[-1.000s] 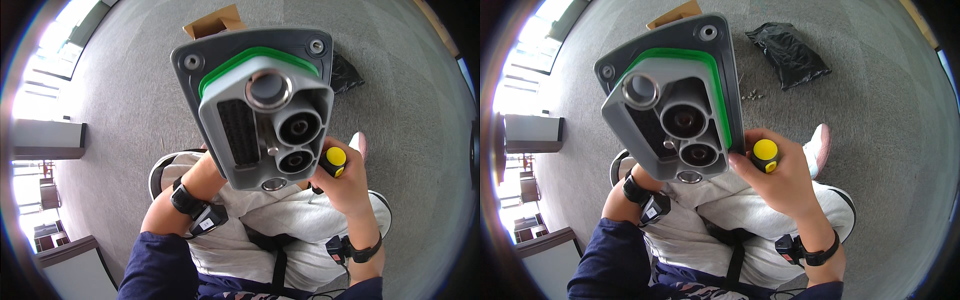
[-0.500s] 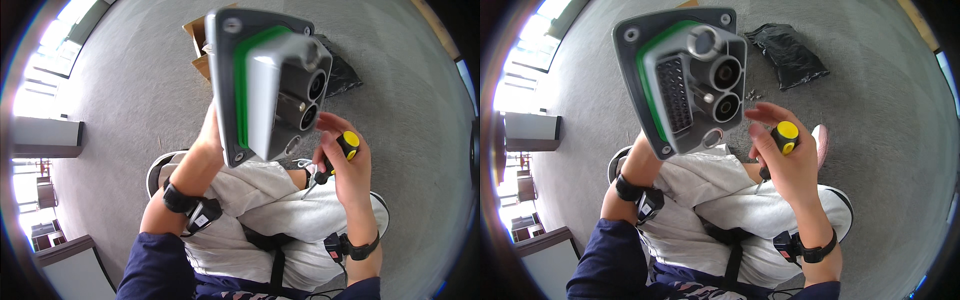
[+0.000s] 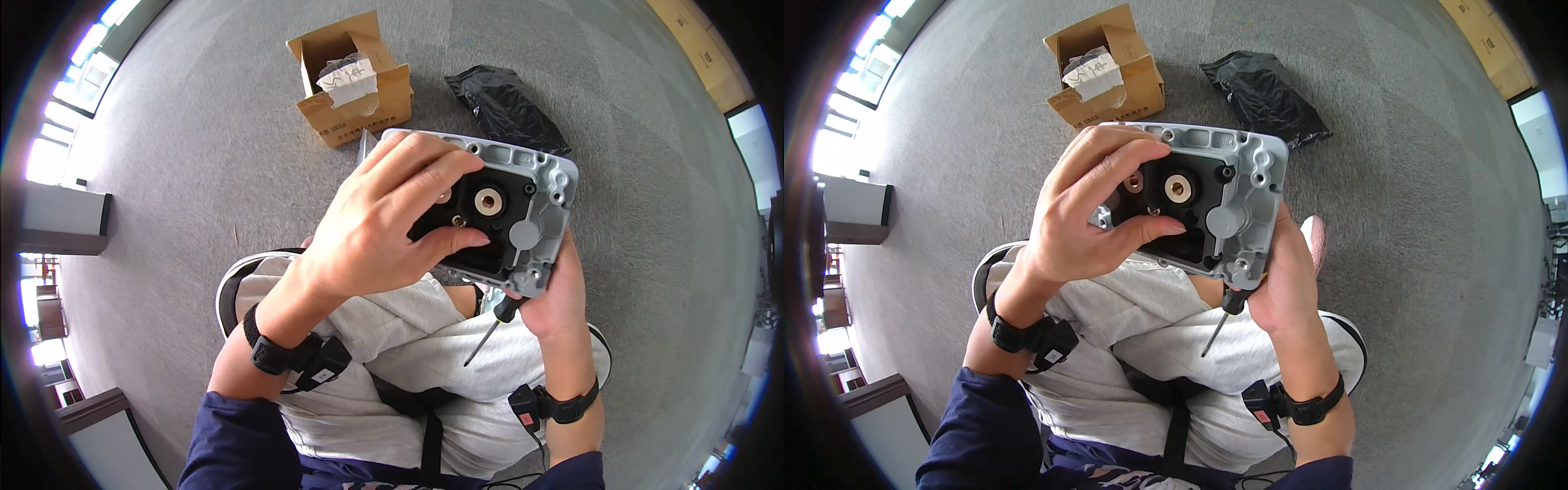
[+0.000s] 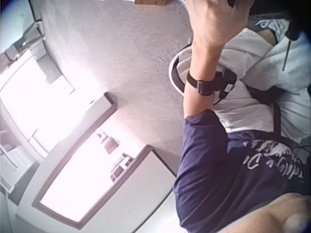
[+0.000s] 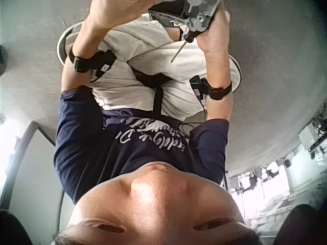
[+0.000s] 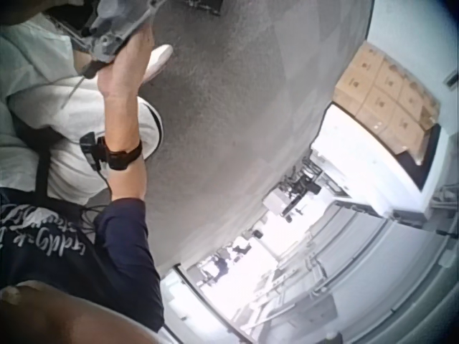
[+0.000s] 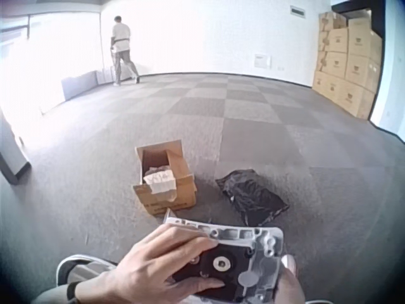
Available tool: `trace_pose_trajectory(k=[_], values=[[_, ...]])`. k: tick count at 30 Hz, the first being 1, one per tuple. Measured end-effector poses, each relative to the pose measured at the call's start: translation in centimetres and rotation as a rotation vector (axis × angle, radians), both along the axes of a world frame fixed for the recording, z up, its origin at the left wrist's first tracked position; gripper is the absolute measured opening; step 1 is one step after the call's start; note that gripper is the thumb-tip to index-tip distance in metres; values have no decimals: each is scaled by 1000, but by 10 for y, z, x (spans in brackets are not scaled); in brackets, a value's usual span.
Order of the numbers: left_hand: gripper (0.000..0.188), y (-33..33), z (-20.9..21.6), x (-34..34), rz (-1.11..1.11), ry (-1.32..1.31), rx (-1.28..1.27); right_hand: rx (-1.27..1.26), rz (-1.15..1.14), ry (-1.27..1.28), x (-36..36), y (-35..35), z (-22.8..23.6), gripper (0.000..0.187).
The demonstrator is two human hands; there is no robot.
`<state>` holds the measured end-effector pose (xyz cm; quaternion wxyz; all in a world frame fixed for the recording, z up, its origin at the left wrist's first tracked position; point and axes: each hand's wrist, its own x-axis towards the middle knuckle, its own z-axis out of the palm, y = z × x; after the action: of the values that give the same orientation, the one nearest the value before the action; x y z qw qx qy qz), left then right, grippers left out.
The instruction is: The recorder uses a screwdriver to assemble a large electrical connector component while sitting on the floor.
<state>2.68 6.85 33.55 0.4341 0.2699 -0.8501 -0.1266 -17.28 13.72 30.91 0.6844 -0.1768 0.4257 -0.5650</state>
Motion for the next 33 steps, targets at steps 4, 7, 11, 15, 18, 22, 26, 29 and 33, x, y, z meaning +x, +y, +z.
trace_pose_trajectory(k=[4,7,11,15,18,22,26,29,33], values=[[59,0,-2,3,-30,-24,-7,162,-250,53,16,-7,15,32],[55,1,-3,2,-30,2,49,3,-72,53,-8,-2,-4,36],[49,2,-7,-2,-14,39,151,1,-7,143,-17,-6,-5,42],[44,1,-15,-4,11,12,227,-102,-258,511,-35,-22,15,48],[41,0,-34,-10,79,-115,266,-297,-383,530,-71,-33,29,42],[36,-2,-75,-25,51,-248,364,-481,-349,623,-110,-45,46,29],[36,1,-95,-44,-56,-338,419,-483,-95,1169,-142,-44,40,23],[36,1,-112,-54,-62,-367,469,-578,273,1739,-152,-41,22,22],[36,-4,-121,-63,0,-388,585,-538,521,1874,-176,-33,-25,30]])
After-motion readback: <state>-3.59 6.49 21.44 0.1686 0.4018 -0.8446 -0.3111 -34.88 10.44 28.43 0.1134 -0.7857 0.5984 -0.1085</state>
